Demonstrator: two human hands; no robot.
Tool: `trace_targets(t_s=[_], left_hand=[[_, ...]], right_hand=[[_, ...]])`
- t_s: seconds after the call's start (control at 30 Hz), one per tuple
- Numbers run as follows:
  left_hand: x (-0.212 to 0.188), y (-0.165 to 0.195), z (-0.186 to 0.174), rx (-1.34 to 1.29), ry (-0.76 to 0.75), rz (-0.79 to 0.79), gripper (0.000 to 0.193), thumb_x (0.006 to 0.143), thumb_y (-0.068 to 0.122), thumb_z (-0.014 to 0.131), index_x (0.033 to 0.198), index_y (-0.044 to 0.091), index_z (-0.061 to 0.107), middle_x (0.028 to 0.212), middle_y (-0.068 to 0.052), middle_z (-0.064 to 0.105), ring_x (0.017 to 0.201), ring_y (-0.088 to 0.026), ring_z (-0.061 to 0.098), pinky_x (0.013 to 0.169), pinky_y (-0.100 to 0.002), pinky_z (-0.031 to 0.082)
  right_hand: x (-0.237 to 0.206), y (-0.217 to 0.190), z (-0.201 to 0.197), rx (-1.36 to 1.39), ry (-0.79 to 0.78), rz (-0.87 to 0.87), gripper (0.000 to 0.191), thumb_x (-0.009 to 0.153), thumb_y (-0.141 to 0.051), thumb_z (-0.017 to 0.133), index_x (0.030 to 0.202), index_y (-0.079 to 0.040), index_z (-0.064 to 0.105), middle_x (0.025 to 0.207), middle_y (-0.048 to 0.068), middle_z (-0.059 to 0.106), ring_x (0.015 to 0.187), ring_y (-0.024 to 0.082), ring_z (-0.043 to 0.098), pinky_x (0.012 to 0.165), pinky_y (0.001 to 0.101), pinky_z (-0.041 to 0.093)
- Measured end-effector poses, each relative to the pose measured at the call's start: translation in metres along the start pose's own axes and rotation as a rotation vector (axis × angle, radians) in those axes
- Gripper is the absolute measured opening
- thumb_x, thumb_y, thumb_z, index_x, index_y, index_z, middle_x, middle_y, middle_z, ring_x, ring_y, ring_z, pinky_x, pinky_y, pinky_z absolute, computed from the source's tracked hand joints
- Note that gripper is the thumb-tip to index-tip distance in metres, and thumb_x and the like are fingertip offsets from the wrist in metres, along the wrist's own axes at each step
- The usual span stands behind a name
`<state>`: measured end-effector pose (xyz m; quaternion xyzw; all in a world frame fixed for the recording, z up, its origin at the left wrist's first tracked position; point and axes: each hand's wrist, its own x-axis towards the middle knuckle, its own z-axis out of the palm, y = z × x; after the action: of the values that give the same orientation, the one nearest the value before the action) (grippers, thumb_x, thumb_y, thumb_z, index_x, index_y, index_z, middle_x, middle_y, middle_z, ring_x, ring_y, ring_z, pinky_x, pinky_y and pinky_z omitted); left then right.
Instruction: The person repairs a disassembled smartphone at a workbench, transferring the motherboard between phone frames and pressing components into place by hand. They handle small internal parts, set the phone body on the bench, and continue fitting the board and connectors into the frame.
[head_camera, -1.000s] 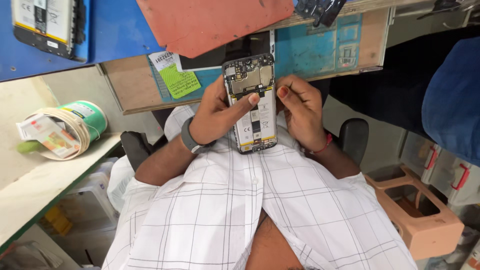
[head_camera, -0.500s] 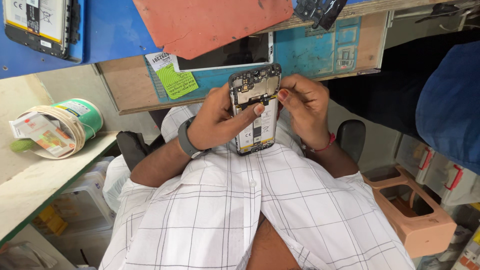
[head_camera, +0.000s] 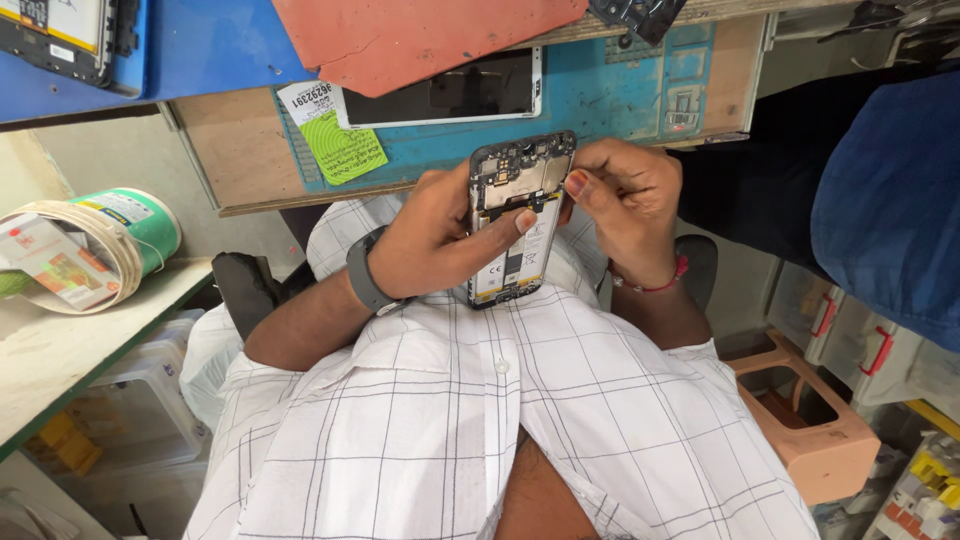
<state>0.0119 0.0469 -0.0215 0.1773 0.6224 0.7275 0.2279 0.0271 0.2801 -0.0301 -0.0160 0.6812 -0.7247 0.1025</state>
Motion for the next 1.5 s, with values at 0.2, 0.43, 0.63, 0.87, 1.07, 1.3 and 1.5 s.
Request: trace_targets(t_s=[0.2, 0.43, 0.63, 0.87, 1.07, 1.3, 1.5], left_hand=[[-0.002, 0.001, -0.001, 0.015, -0.017, 0.012, 0.029, 0.105, 0.008, 0.068, 0.131, 0.0, 0.057, 0.088, -0.004, 0.074, 0.074, -0.006, 0.068, 0.061, -0.024, 0.052], [-0.004, 0.009, -0.004, 0.051, 0.009, 0.006, 0.031, 0.103, 0.009, 0.069, 0.131, 0.0, 0.057, 0.082, -0.005, 0.072, 0.067, -0.007, 0.064, 0.057, -0.025, 0.049], [-0.003, 0.011, -0.005, 0.095, 0.012, 0.001, 0.03, 0.103, 0.011, 0.069, 0.128, 0.0, 0.057, 0.08, -0.005, 0.071, 0.064, -0.01, 0.066, 0.056, -0.027, 0.049], [-0.001, 0.015, -0.005, 0.1, -0.004, 0.017, 0.032, 0.103, 0.01, 0.068, 0.13, 0.0, 0.056, 0.078, -0.007, 0.07, 0.062, -0.012, 0.067, 0.056, -0.029, 0.049], [0.001, 0.016, -0.006, 0.086, -0.002, 0.007, 0.033, 0.103, 0.011, 0.068, 0.131, -0.001, 0.056, 0.078, -0.007, 0.07, 0.062, -0.013, 0.068, 0.055, -0.029, 0.05], [0.003, 0.015, -0.008, 0.114, -0.012, -0.019, 0.032, 0.102, 0.012, 0.068, 0.13, 0.0, 0.057, 0.076, -0.006, 0.07, 0.06, -0.013, 0.068, 0.054, -0.029, 0.049], [0.002, 0.014, -0.009, 0.114, -0.005, -0.02, 0.032, 0.102, 0.012, 0.068, 0.13, 0.001, 0.057, 0.076, -0.006, 0.07, 0.059, -0.013, 0.066, 0.054, -0.03, 0.048]], right_hand=[[-0.001, -0.001, 0.001, -0.032, -0.018, -0.01, 0.021, 0.106, -0.011, 0.069, 0.097, 0.008, 0.064, 0.087, 0.011, 0.07, 0.068, 0.012, 0.068, 0.062, 0.0227, 0.056], [-0.003, 0.0, 0.009, 0.026, 0.002, -0.039, 0.027, 0.108, -0.018, 0.069, 0.101, 0.007, 0.066, 0.089, 0.011, 0.071, 0.068, 0.012, 0.068, 0.062, 0.023, 0.056], [-0.002, 0.003, 0.01, 0.016, 0.02, -0.052, 0.027, 0.107, -0.018, 0.07, 0.101, 0.008, 0.066, 0.089, 0.011, 0.071, 0.069, 0.012, 0.068, 0.06, 0.0229, 0.057], [-0.004, -0.001, 0.006, -0.001, 0.015, -0.025, 0.022, 0.108, -0.013, 0.068, 0.103, 0.009, 0.066, 0.088, 0.011, 0.071, 0.069, 0.012, 0.068, 0.063, 0.0227, 0.056], [-0.001, 0.001, 0.01, -0.065, 0.027, -0.043, 0.023, 0.108, -0.012, 0.065, 0.105, 0.01, 0.066, 0.089, 0.011, 0.072, 0.073, 0.013, 0.069, 0.063, 0.0227, 0.056], [0.0, -0.005, 0.009, -0.231, 0.031, -0.094, 0.022, 0.108, -0.011, 0.065, 0.104, 0.01, 0.068, 0.085, 0.011, 0.072, 0.068, 0.013, 0.071, 0.061, 0.0225, 0.055], [0.002, -0.007, 0.011, -0.204, 0.008, -0.132, 0.02, 0.107, -0.009, 0.064, 0.107, 0.011, 0.068, 0.092, 0.013, 0.072, 0.077, 0.015, 0.073, 0.063, 0.0226, 0.059]])
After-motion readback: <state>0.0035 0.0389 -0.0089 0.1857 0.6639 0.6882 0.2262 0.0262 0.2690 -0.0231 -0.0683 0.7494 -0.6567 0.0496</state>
